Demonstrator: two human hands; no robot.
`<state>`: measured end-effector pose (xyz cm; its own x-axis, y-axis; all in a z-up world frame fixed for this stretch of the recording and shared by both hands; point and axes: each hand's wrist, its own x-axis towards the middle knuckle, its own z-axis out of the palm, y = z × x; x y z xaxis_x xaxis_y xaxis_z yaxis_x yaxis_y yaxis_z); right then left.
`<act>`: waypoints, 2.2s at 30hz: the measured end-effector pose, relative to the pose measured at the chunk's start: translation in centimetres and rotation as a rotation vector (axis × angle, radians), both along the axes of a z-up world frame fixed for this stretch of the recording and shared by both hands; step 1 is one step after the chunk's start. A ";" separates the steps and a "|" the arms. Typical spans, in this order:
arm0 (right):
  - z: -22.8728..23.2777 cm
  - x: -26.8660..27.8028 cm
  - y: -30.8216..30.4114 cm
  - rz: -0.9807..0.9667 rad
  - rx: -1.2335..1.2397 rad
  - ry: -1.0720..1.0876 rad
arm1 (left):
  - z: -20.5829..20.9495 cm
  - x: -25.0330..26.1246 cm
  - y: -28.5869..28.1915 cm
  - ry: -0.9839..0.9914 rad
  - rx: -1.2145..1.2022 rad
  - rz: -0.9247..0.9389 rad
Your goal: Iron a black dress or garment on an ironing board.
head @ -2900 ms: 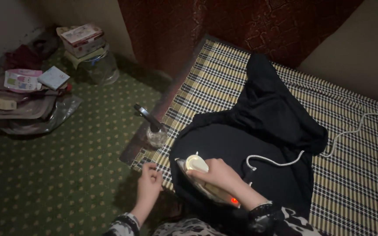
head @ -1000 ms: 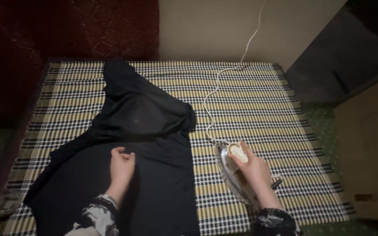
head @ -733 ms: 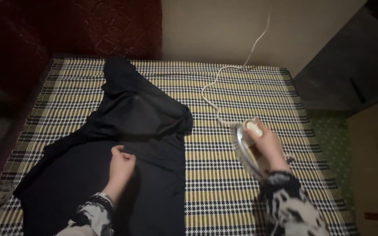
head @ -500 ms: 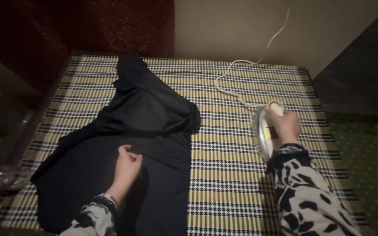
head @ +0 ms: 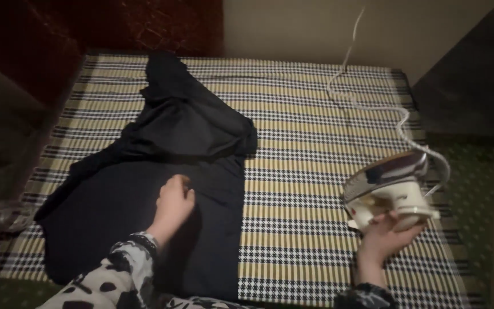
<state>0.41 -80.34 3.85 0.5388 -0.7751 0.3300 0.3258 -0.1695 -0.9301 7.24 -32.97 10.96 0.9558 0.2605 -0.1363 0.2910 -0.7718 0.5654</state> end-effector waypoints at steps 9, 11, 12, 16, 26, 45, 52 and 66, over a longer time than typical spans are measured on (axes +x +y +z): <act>-2.8 -5.9 1.3 -0.128 -0.200 0.336 | -1.5 0.9 -7.4 -0.317 0.266 -1.164; -0.4 -6.5 2.9 -0.130 -0.186 0.415 | -1.7 1.5 -8.0 -0.262 0.349 -1.176; 0.8 -6.8 3.6 -0.120 -0.171 0.488 | -1.8 1.8 -8.3 -0.208 0.439 -1.174; 4.2 -7.1 3.5 -0.068 -0.163 0.514 | -2.1 3.1 -7.9 -0.295 0.498 -1.180; 15.8 -2.6 1.5 0.192 -0.081 0.954 | 1.9 2.8 -4.0 -0.191 0.394 -1.175; 6.9 7.4 -7.8 0.260 0.303 0.072 | 0.0 3.3 -2.4 -0.203 0.252 -1.130; 5.2 2.5 -3.7 0.075 0.153 0.157 | 1.1 3.8 -3.1 -0.021 0.375 -1.118; 5.4 -2.0 0.9 0.016 0.064 0.338 | 1.9 4.8 -4.6 -0.012 0.513 -0.854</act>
